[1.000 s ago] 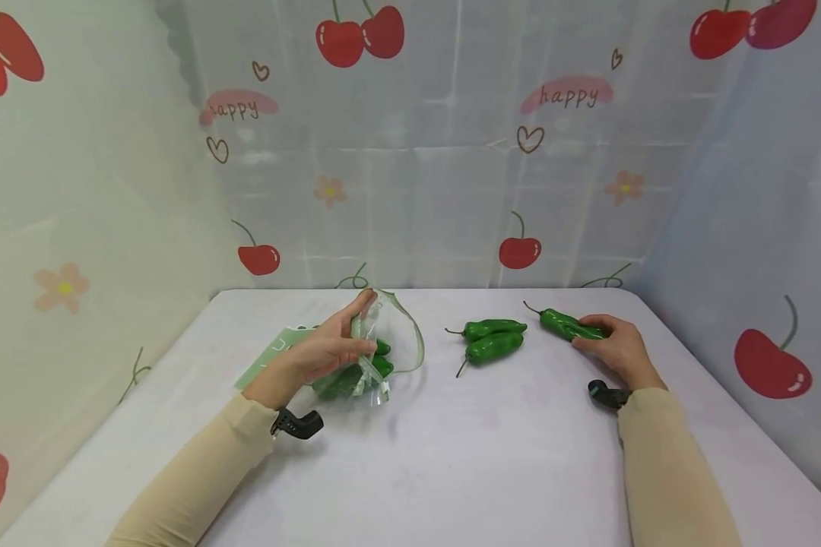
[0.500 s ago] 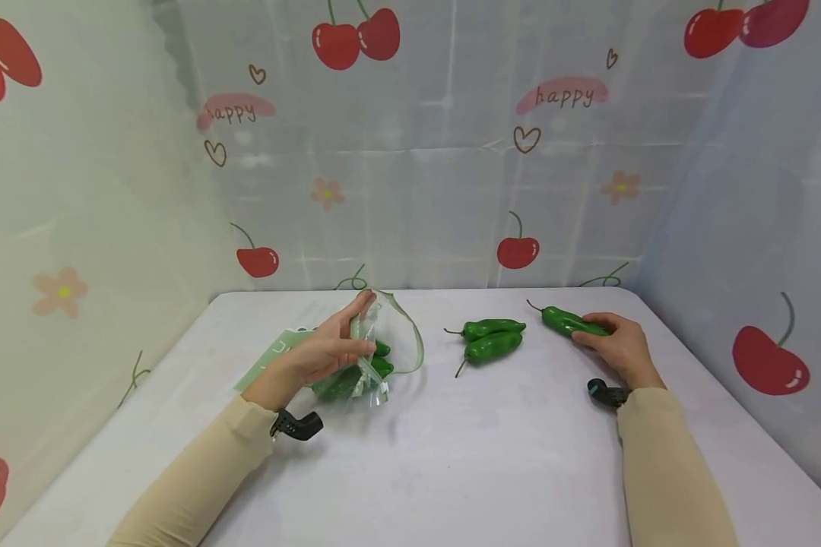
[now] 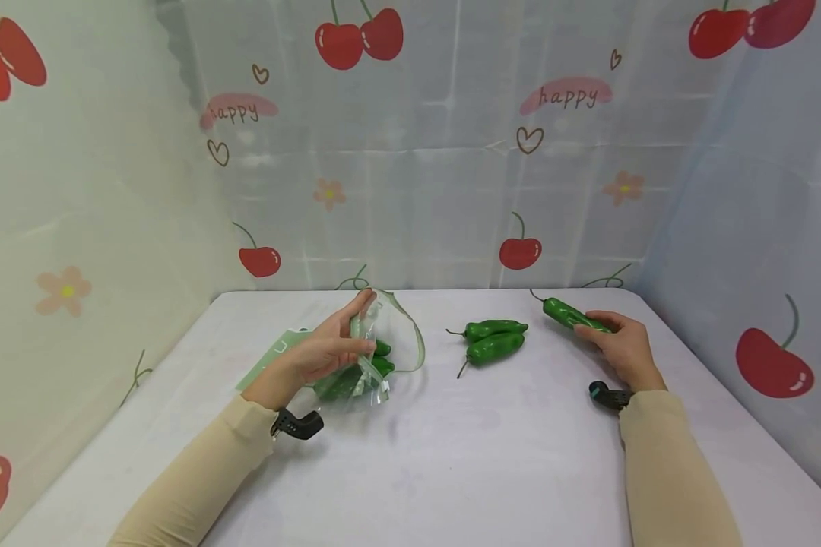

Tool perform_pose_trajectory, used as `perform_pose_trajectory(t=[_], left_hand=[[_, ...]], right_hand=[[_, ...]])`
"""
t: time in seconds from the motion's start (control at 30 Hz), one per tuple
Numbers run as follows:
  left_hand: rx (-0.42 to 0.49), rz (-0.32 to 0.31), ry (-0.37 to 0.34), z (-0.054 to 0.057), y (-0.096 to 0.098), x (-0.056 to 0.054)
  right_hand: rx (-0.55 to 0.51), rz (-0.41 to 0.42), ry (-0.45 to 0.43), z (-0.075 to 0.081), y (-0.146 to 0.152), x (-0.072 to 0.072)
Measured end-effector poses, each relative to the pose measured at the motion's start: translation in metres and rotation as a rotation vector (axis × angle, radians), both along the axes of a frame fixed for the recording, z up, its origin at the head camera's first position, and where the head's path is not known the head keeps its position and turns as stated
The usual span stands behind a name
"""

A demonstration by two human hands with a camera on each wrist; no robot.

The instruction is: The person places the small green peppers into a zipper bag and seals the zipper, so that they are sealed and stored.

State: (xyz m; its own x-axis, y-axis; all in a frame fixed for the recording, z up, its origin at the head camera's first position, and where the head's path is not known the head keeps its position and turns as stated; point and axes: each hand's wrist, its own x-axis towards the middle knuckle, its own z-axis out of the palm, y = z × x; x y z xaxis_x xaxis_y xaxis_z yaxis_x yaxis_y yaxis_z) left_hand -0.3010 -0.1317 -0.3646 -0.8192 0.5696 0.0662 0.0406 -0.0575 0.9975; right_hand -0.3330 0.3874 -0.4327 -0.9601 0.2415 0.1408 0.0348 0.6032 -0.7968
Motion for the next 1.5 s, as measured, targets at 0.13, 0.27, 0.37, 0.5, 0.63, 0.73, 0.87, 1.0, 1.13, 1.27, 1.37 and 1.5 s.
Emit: perform_pose_trajectory(t=[0.13, 0.27, 0.37, 0.5, 0.63, 0.73, 0.87, 1.0, 1.13, 1.27, 1.37, 1.5], left_hand=[[0.013, -0.007, -0.007, 0.000, 0.000, -0.001], [0.014, -0.004, -0.012, 0.002, 0.000, 0.000], [0.013, -0.003, -0.009, 0.002, 0.000, 0.000], [0.009, -0.005, -0.005, 0.002, -0.001, 0.000], [0.007, -0.007, -0.001, 0.001, -0.001, 0.001], [0.018, -0.012, -0.006, 0.001, -0.001, 0.001], [0.027, -0.015, -0.010, 0.001, 0.000, 0.000], [0.022, -0.011, -0.003, 0.001, 0.000, 0.000], [0.016, -0.009, 0.001, 0.000, -0.001, 0.001], [0.021, -0.017, -0.001, -0.001, -0.001, 0.000], [0.030, -0.019, -0.006, -0.002, -0.001, 0.000], [0.032, -0.014, -0.006, -0.001, -0.001, 0.000]], right_hand=[[-0.006, 0.012, 0.002, 0.003, -0.001, 0.002], [-0.038, 0.026, 0.003, 0.008, -0.002, 0.002], [-0.095, 0.050, 0.013, 0.011, -0.005, -0.001], [-0.150, 0.091, 0.034, 0.014, -0.012, -0.003], [-0.185, 0.133, 0.051, 0.019, -0.021, -0.002], [-0.193, 0.169, 0.061, 0.025, -0.027, -0.002], [-0.105, 0.205, 0.079, 0.035, -0.035, -0.001], [-0.051, 0.250, 0.088, 0.044, -0.043, -0.001], [-0.055, 0.298, 0.093, 0.053, -0.052, 0.001], [-0.061, 0.341, 0.110, 0.063, -0.064, 0.003], [-0.068, 0.384, 0.126, 0.071, -0.075, 0.005], [-0.066, 0.431, 0.149, 0.079, -0.088, 0.007]])
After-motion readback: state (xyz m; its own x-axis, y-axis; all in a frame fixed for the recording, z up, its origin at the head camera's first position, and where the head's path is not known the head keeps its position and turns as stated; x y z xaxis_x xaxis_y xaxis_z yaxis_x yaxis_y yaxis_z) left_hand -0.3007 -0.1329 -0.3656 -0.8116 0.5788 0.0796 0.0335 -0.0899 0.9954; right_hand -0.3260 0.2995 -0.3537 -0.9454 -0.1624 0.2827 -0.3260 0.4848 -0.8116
